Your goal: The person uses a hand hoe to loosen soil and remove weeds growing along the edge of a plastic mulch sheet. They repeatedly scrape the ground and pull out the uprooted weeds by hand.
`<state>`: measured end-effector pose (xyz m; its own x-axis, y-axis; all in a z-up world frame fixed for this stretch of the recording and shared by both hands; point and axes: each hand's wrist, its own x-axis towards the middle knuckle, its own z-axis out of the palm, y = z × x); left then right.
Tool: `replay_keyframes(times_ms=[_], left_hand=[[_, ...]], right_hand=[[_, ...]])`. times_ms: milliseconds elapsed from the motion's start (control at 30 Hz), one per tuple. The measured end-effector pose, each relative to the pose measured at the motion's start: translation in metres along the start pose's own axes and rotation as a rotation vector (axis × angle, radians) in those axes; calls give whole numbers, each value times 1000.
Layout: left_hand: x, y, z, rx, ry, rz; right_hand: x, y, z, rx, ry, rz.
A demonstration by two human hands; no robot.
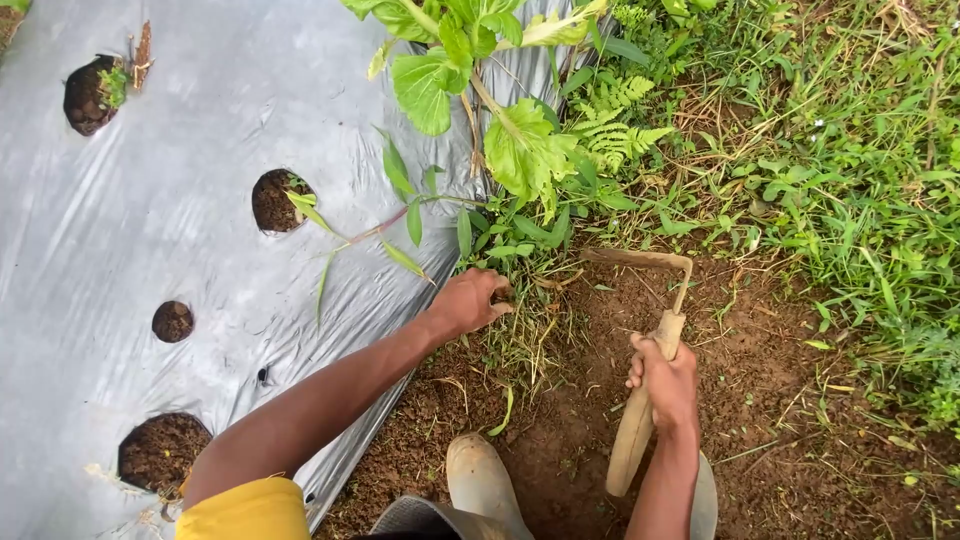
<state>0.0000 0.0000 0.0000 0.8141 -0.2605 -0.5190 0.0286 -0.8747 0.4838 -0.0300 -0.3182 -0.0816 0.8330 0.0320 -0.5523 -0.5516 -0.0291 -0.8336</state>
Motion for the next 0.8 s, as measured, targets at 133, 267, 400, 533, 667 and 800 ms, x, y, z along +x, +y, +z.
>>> replay_keyframes(times_ms=[133,267,400,533,667,800], left_hand=[[6,10,8,357,-37,50],[8,38,-9,636,-57,262],[6,64,-27,835,137,78],[25,43,-23,912,175,-83],[18,32,-29,1051,174,-78],[29,14,-13,1029,173,-48]], right_hand=[[6,15,9,112,197,27],[3,20,32,202,265,87],[-8,8,57,170,229,106],[2,5,74,125,173,88],[2,-1,100,81,158,66],[0,-8,133,109,145,47]])
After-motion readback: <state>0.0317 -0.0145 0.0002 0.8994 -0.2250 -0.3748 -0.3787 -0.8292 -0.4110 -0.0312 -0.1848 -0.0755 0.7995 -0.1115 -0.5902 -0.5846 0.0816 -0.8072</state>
